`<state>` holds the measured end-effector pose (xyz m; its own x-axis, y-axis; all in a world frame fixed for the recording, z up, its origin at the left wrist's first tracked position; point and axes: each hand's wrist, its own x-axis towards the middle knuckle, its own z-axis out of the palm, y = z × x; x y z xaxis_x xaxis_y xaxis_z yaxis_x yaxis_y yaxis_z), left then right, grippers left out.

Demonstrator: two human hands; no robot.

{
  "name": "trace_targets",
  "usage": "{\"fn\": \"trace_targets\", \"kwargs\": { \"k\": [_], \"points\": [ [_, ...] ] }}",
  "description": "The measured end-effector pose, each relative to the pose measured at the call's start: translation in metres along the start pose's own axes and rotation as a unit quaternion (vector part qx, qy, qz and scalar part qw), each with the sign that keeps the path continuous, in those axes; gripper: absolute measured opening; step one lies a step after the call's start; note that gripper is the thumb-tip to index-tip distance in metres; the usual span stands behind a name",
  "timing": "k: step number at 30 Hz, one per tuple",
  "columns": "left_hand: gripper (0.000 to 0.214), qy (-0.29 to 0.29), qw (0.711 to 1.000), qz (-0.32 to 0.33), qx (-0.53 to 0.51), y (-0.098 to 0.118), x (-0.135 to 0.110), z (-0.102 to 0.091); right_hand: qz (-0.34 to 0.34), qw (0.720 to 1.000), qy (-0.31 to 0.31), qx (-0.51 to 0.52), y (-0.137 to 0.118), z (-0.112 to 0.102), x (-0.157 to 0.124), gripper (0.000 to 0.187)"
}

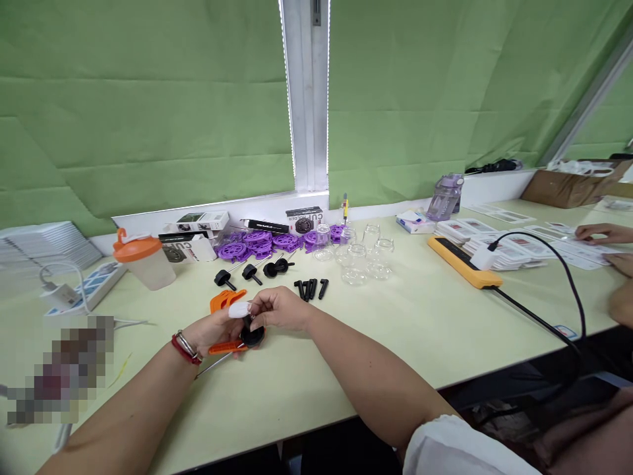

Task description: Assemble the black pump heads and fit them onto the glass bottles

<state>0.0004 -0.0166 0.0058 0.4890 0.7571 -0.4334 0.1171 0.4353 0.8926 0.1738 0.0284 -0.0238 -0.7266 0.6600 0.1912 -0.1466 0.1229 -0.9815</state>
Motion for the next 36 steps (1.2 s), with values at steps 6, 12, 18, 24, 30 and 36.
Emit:
{"fn": "trace_targets", "kwargs": {
  "k": [6,12,18,24,30,36],
  "points": [
    [0.053,-0.001,1.000,0.010,-0.001,-0.002,0.001,-0.002,-0.021,0.999,-0.003,-0.040,-0.002,-0.001,-0.002,0.041],
    [0.058,-0.015,1.000,0.003,-0.001,-0.001,0.001,-0.002,-0.017,1.000,0.000,-0.022,-0.003,0.001,-0.003,0.038],
    [0.055,-0.007,1.000,0.005,0.005,0.000,-0.001,-0.002,-0.014,1.000,0.005,-0.010,-0.002,0.004,-0.003,0.032],
    [0.057,-0.007,1.000,0.009,-0.004,-0.002,0.000,-0.002,-0.020,1.000,0.004,0.007,0.006,0.004,-0.002,0.030],
    [0.059,-0.010,1.000,0.010,-0.012,-0.001,0.001,-0.002,-0.023,1.000,-0.001,0.011,0.007,0.004,-0.002,0.029],
    [0.057,-0.021,1.000,0.021,-0.008,0.000,-0.001,-0.001,-0.016,1.000,0.000,-0.006,0.005,0.004,-0.003,0.028]
  ]
}}
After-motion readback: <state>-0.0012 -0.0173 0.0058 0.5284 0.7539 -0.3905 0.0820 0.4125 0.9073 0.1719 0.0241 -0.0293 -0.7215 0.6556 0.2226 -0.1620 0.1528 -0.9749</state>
